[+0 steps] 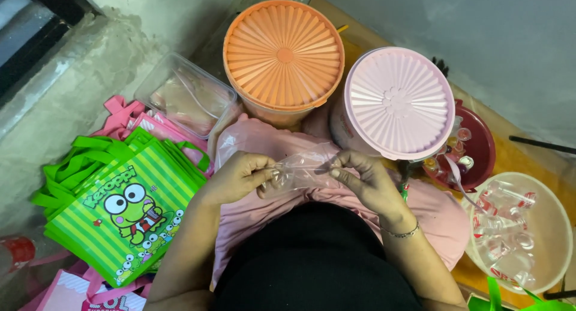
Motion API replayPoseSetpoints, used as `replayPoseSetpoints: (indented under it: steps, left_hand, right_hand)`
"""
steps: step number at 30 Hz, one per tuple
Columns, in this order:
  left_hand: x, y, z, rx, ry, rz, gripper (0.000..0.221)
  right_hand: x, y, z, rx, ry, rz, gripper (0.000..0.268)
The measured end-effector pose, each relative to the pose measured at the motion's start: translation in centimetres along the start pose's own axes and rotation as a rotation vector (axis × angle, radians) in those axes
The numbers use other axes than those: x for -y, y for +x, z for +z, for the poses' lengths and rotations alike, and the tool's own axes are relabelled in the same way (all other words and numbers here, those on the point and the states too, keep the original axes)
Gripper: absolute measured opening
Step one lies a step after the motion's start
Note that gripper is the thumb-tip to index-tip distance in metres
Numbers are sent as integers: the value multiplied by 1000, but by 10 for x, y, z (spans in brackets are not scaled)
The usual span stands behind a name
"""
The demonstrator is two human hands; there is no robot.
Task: The person scoops orange stick-shaped snacks and pale ring-shaped snacks from large buckets into small clear plastic bags using a pink scoop. They seal each bag and place it on a bucket lid, repeating the process for both snack types.
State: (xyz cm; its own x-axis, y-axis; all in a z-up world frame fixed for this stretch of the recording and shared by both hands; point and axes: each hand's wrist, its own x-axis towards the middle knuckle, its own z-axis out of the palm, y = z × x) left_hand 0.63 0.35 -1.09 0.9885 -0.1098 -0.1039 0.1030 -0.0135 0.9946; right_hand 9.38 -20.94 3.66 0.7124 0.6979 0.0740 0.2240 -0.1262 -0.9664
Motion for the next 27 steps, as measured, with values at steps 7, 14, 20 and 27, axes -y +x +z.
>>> replayPoseSetpoints:
  steps: [7,14,20,27]
  left_hand:
    - [16,-3,-14,62,181,-113,32]
    - [-20,-23,-26,-206,503,96,76]
    - [-15,-1,20,-154,699,247,103]
    - [2,-11,10,-367,436,242,57]
  right_hand:
    - [-21,0,12,-8,238,10,7]
    - [-11,4,25,-77,-277,10,10]
    - [11,10,50,87,-319,-233,13]
    - [-28,77,12,-109,-976,-536,34]
